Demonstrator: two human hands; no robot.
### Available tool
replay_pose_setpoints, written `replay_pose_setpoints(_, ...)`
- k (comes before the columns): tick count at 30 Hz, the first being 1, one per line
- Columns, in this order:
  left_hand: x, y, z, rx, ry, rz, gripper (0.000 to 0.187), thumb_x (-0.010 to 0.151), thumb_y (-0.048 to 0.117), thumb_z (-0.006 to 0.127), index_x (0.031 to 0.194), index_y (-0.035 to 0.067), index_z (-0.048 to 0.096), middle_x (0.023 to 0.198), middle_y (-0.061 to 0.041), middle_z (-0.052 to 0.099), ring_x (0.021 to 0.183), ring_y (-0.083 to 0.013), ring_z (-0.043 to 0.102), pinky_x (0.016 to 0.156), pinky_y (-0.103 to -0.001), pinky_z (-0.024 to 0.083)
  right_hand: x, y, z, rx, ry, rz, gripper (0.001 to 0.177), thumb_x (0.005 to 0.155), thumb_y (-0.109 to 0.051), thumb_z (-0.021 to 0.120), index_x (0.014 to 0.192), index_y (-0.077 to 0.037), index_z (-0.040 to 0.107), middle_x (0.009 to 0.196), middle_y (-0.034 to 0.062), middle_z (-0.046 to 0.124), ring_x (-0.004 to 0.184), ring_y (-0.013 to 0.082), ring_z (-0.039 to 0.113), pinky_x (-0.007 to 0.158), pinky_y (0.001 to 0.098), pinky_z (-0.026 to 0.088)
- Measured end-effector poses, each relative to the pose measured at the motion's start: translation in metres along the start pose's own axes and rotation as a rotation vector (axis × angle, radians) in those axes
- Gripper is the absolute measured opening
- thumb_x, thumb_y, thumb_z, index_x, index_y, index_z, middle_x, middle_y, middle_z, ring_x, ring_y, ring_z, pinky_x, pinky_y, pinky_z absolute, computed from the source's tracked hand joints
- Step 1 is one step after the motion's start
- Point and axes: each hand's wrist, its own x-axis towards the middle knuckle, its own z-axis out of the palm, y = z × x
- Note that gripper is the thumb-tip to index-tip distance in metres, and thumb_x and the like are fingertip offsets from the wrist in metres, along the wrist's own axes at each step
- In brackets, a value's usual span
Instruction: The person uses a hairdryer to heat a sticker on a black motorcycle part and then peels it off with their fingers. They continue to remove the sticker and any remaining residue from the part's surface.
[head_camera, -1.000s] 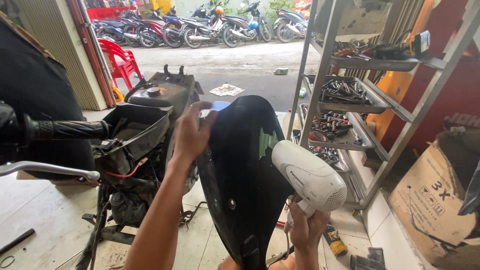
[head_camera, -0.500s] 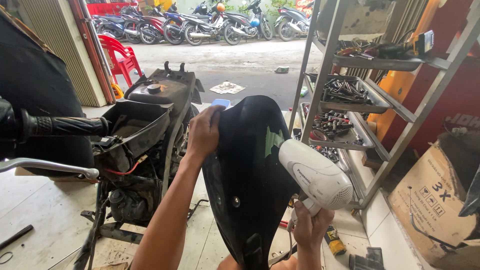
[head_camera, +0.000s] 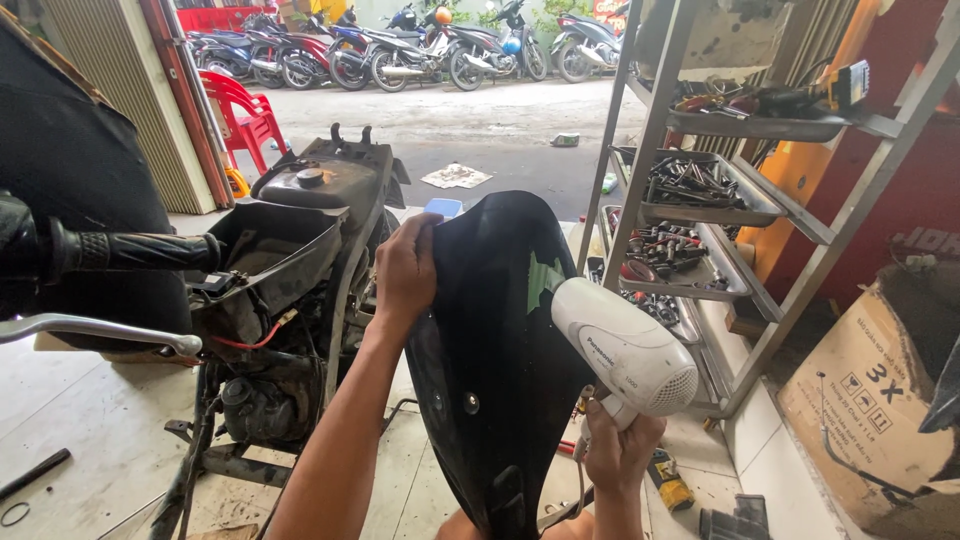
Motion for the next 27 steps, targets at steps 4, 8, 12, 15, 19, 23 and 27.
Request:
replay_pose_setpoints(4, -0.002, -0.001, 0.002, 0.002, 0.016, 0.016, 0.025, 0.101, 0.014, 0.052, 0.114, 0.004, 0.070, 0.106, -0.013, 0.078, 0.086, -0.0294, 0.075, 0.076, -0.039, 0.056, -0.001, 0.005, -0.002, -0.015, 0.015, -0.001, 0.034, 0.070, -0.002, 0.058, 0.101, 0.005, 0.067, 0.080, 0.0103, 0.071, 0.062, 0.0173, 0.061, 0.057, 0.0300, 0.050)
replay_pose_setpoints(8, -0.006, 0.001, 0.002, -0.008, 0.035, 0.042, 0.024, 0.100, 0.010, 0.052, 0.114, 0.001, 0.070, 0.108, -0.016, 0.077, 0.088, -0.0311, 0.074, 0.078, -0.039, 0.056, -0.002, 0.003, -0.001, -0.040, 0.012, -0.007, 0.032, 0.070, -0.003, 0.058, 0.100, 0.005, 0.066, 0.077, 0.0107, 0.070, 0.058, 0.0169, 0.060, 0.054, 0.0299, 0.049)
replay_pose_setpoints(12, -0.020, -0.005, 0.006, 0.006, 0.069, 0.091, 0.028, 0.098, 0.008, 0.056, 0.125, 0.001, 0.061, 0.124, -0.019, 0.071, 0.106, -0.0365, 0.072, 0.089, -0.044, 0.055, 0.001, -0.005, 0.002, -0.050, -0.017, -0.050, 0.035, 0.069, -0.002, 0.060, 0.102, 0.006, 0.066, 0.077, 0.0114, 0.071, 0.057, 0.0172, 0.062, 0.051, 0.0286, 0.049)
replay_pose_setpoints(15, -0.042, -0.010, 0.010, 0.028, 0.087, 0.033, 0.040, 0.098, 0.015, 0.060, 0.135, 0.002, 0.052, 0.134, -0.021, 0.062, 0.117, -0.0383, 0.063, 0.098, -0.047, 0.050, -0.001, -0.005, 0.001, -0.090, 0.025, 0.024, 0.037, 0.067, 0.002, 0.060, 0.102, 0.009, 0.067, 0.076, 0.0126, 0.069, 0.058, 0.0193, 0.060, 0.053, 0.0310, 0.048)
replay_pose_setpoints(19, -0.099, -0.035, 0.017, 0.037, 0.148, -0.163, 0.062, 0.102, 0.047, 0.051, 0.144, 0.002, 0.044, 0.139, -0.023, 0.056, 0.125, -0.0397, 0.057, 0.102, -0.051, 0.046, -0.003, 0.004, -0.001, -0.040, 0.038, 0.039, 0.034, 0.068, 0.002, 0.057, 0.101, 0.006, 0.066, 0.078, 0.0098, 0.068, 0.061, 0.0174, 0.060, 0.056, 0.0294, 0.051)
replay_pose_setpoints(23, -0.181, -0.046, 0.019, -0.286, 0.066, -0.804, 0.086, 0.092, 0.062, 0.039, 0.155, 0.004, 0.027, 0.155, -0.026, 0.040, 0.143, -0.0410, 0.042, 0.114, -0.055, 0.035, -0.001, 0.004, -0.001, -0.035, 0.022, -0.076, 0.031, 0.069, -0.002, 0.056, 0.099, 0.002, 0.063, 0.075, 0.0085, 0.065, 0.058, 0.0174, 0.057, 0.056, 0.0297, 0.049)
replay_pose_setpoints(27, -0.239, -0.032, 0.017, -0.874, 0.055, -1.305, 0.065, 0.099, 0.052, 0.036, 0.141, 0.007, 0.056, 0.151, -0.012, 0.060, 0.131, -0.0264, 0.056, 0.104, -0.041, 0.043, 0.000, 0.000, -0.004, -0.072, 0.033, -0.043, 0.034, 0.068, -0.001, 0.055, 0.100, 0.007, 0.064, 0.079, 0.0141, 0.068, 0.061, 0.0205, 0.060, 0.056, 0.0315, 0.050)
